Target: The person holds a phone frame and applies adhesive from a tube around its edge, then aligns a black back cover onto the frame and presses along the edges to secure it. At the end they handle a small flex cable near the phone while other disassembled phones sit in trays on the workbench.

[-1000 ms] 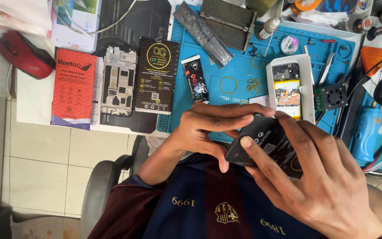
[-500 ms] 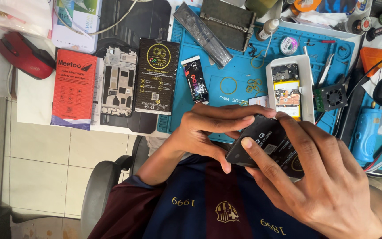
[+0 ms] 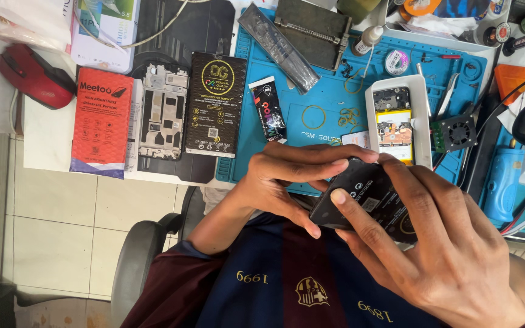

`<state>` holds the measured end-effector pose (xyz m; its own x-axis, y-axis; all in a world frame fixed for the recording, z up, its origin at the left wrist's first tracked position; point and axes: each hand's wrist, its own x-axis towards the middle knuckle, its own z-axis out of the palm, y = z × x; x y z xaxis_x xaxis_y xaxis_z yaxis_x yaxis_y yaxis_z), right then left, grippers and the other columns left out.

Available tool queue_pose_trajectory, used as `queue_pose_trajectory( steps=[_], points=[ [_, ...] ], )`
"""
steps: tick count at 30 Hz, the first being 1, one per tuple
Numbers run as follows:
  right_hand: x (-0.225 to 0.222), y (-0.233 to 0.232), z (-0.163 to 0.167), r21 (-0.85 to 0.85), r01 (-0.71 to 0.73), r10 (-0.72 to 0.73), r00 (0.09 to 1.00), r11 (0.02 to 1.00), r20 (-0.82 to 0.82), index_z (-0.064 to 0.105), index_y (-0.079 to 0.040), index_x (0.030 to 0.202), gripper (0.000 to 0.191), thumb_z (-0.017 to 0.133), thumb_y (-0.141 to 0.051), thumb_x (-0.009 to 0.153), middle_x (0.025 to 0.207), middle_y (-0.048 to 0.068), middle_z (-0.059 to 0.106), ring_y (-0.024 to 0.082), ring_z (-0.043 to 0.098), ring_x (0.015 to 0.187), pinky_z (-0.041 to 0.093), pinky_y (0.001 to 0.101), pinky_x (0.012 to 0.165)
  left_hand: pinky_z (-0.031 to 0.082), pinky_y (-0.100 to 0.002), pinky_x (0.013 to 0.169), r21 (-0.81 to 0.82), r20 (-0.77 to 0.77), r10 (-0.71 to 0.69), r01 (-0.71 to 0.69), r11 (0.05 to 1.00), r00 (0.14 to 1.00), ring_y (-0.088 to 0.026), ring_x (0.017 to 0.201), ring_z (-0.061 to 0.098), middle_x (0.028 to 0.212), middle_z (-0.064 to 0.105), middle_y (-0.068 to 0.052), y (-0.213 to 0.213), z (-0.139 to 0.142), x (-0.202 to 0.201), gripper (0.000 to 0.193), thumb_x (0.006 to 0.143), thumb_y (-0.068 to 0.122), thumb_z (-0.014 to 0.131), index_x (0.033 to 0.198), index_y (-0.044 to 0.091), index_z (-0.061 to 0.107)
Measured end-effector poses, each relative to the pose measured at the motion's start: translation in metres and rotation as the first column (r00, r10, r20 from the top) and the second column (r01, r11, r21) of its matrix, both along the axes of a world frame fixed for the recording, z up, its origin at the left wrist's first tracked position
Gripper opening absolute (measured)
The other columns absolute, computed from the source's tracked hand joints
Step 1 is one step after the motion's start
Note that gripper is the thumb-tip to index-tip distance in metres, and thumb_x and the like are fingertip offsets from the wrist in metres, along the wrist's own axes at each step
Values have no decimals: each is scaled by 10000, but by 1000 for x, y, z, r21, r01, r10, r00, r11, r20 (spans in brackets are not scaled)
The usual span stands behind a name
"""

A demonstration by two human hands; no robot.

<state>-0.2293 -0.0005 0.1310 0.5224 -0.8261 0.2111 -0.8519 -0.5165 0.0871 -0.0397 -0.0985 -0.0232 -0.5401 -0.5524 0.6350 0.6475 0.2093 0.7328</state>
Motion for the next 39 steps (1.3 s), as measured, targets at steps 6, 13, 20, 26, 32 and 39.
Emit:
queue_pose_trajectory(
  steps=[6, 13, 20, 26, 32, 39],
  points=[
    [0, -1, 1, -7, -4, 4, 1000, 1000, 9, 684, -261, 1334, 536, 820, -344, 822, 1251, 217, 622, 369, 669, 1033, 569, 422, 804, 700, -299, 794, 15, 2, 10, -10, 1000, 1000, -335, 1366, 632, 1453, 599, -198, 1, -1, 0, 856, 775, 178, 964, 1525, 205, 553],
    [0, 0, 1, -13, 1, -1, 1000, 1000, -4, 681, -273, 1350, 545, 818, -364, 831, 1267, 213, 628, 362, 673, 1040, 569, 413, 815, 689, -274, 768, 17, 5, 5, -5, 1000, 1000, -327, 1356, 641, 1455, 598, -195, 2, -1, -1, 860, 769, 194, 963, 1524, 200, 550],
    [1, 0, 1, -40, 10, -11, 1000, 999, -29, 675, -293, 1363, 544, 811, -376, 843, 1258, 201, 631, 354, 667, 1041, 568, 406, 810, 683, -275, 769, 23, -7, -8, 8, 1000, 1000, -334, 1359, 637, 1460, 593, -200, 2, -2, -2, 856, 778, 191, 958, 1528, 184, 545],
    [1, 0, 2, -44, 6, -7, 1000, 999, -28, 675, -289, 1361, 544, 816, -389, 844, 1248, 200, 634, 352, 666, 1025, 564, 405, 797, 701, -306, 824, 28, -22, -24, 24, 999, 999, -344, 1363, 632, 1467, 583, -212, 2, -2, -2, 847, 790, 204, 951, 1531, 174, 540],
    [2, 0, 1, -33, 4, -5, 1000, 999, -24, 667, -272, 1365, 569, 825, -415, 837, 1236, 197, 636, 358, 670, 1015, 569, 414, 802, 708, -365, 908, 43, -50, -55, 57, 997, 997, -356, 1382, 613, 1479, 572, -222, 2, -3, -2, 852, 795, 209, 944, 1543, 167, 537],
    [-2, -4, -2, -44, -35, 35, 999, 998, -2, 658, -260, 1376, 597, 839, -403, 826, 1216, 195, 626, 364, 661, 1005, 564, 421, 774, 659, -391, 914, 41, -72, -65, 68, 997, 995, -377, 1396, 588, 1479, 564, -230, -1, -4, -3, 840, 808, 213, 934, 1542, 138, 530]
  ],
)
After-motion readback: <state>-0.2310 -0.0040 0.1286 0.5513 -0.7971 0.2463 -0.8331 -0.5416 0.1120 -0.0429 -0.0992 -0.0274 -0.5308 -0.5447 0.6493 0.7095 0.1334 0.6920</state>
